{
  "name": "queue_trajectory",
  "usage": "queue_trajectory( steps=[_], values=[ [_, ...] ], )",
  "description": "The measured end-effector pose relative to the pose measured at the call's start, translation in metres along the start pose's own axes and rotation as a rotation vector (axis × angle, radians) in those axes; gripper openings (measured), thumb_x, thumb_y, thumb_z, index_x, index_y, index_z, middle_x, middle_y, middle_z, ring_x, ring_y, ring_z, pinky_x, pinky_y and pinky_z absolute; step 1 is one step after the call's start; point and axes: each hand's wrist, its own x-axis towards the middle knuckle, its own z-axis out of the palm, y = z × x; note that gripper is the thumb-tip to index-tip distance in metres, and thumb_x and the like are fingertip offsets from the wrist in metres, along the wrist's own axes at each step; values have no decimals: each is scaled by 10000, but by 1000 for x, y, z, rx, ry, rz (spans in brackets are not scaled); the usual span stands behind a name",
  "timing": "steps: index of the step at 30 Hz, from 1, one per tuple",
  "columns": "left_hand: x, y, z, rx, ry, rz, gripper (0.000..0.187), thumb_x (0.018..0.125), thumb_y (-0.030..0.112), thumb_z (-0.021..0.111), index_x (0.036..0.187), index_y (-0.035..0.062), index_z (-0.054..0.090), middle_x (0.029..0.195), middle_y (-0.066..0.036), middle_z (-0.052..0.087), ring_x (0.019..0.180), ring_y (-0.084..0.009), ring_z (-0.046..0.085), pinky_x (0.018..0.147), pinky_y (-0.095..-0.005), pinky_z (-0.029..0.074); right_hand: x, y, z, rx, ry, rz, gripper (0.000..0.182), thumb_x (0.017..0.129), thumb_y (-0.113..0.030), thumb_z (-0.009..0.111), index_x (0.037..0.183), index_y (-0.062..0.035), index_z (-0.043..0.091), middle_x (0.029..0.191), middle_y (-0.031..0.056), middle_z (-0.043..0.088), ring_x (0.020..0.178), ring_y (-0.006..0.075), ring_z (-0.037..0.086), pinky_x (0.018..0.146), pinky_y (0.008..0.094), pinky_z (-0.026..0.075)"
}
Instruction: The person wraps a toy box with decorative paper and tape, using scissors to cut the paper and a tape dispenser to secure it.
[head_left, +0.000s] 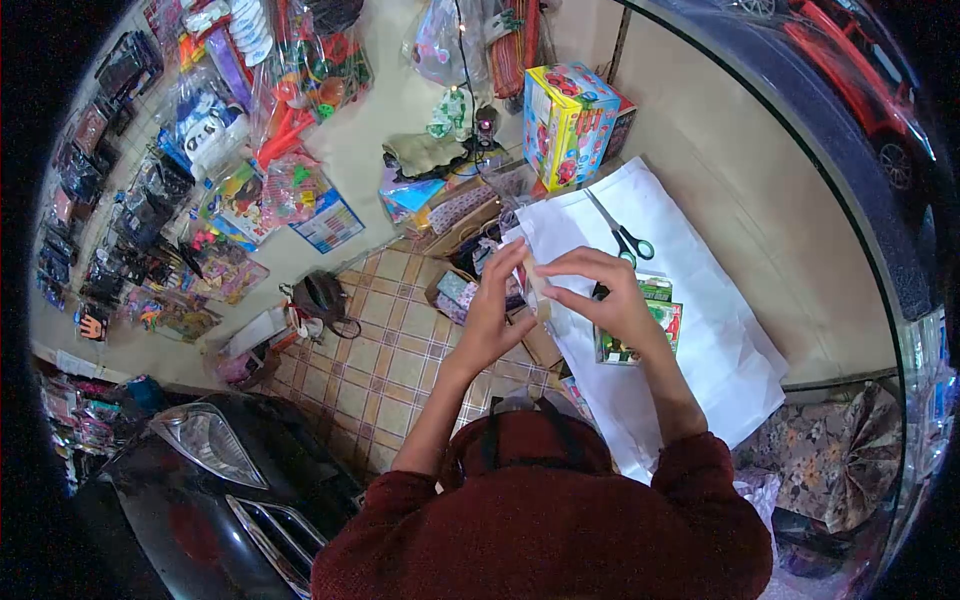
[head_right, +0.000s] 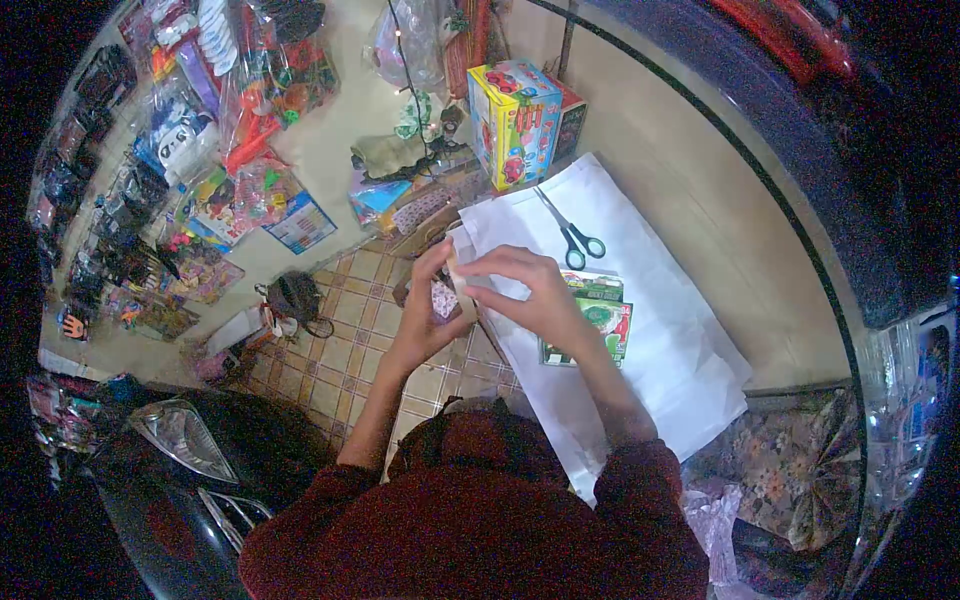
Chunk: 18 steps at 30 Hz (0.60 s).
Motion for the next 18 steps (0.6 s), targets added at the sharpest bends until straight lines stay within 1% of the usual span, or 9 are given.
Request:
queue_trajectory(
  steps=[1, 4, 7, 10, 13, 16, 18],
  values=[
    [0, -1, -2, 4, -24, -10, 903, 599, -19, 738, 1394, 75, 321, 1432, -177, 349, 1334, -370, 332, 1101, -427, 286, 0, 0, -2, -9, -21, 27, 226, 744, -47, 739, 969, -47, 718, 947, 100, 703, 913, 242, 656, 837, 343, 498],
    [3, 2, -7, 27, -80, -11, 909, 589, -13, 739, 1395, 81, 328, 1422, -174, 365, 1325, -373, 344, 1094, -430, 296, -2, 7, -6, -81, -9, 9, 195, 742, -53, 742, 937, -56, 730, 896, 82, 714, 909, 241, 663, 854, 344, 499],
    [4, 1, -8, 33, -126, -15, 913, 584, -8, 743, 1395, 88, 337, 1413, -172, 379, 1310, -373, 362, 1078, -430, 312, -4, 12, -9, -52, -17, 52, 188, 746, -46, 734, 933, -64, 735, 874, 78, 717, 933, 257, 661, 856, 350, 502],
    [5, 2, -10, 42, -181, -24, 918, 581, -7, 748, 1397, 95, 339, 1410, -167, 384, 1297, -370, 379, 1065, -427, 324, -6, 24, -10, -109, -52, -30, 129, 780, -91, 707, 904, -56, 711, 927, 92, 691, 906, 294, 650, 842, 360, 489],
    [6, 0, -11, 33, -218, -22, 916, 586, -7, 751, 1397, 99, 340, 1409, -161, 386, 1295, -359, 384, 1065, -424, 325, -1, 20, -13, -265, -103, -96, 114, 826, -104, 660, 916, -35, 641, 969, 100, 666, 952, 314, 632, 952, 384, 440],
    [7, -10, -11, -29, -258, -14, 928, 590, 0, 759, 1406, 104, 330, 1433, -156, 363, 1325, -345, 355, 1084, -430, 302, 1, 25, -1, -226, -18, -188, 109, 868, -106, 607, 934, -32, 560, 971, 106, 638, 952, 321, 616, 1035, 419, 384],
    [6, -14, -11, -45, -311, -16, 937, 598, 12, 766, 1416, 105, 318, 1457, -156, 335, 1354, -338, 319, 1100, -440, 276, 0, 31, 0, -232, 8, -109, 113, 880, -106, 591, 945, -27, 543, 930, 108, 635, 922, 327, 618, 1054, 445, 372]
  ],
)
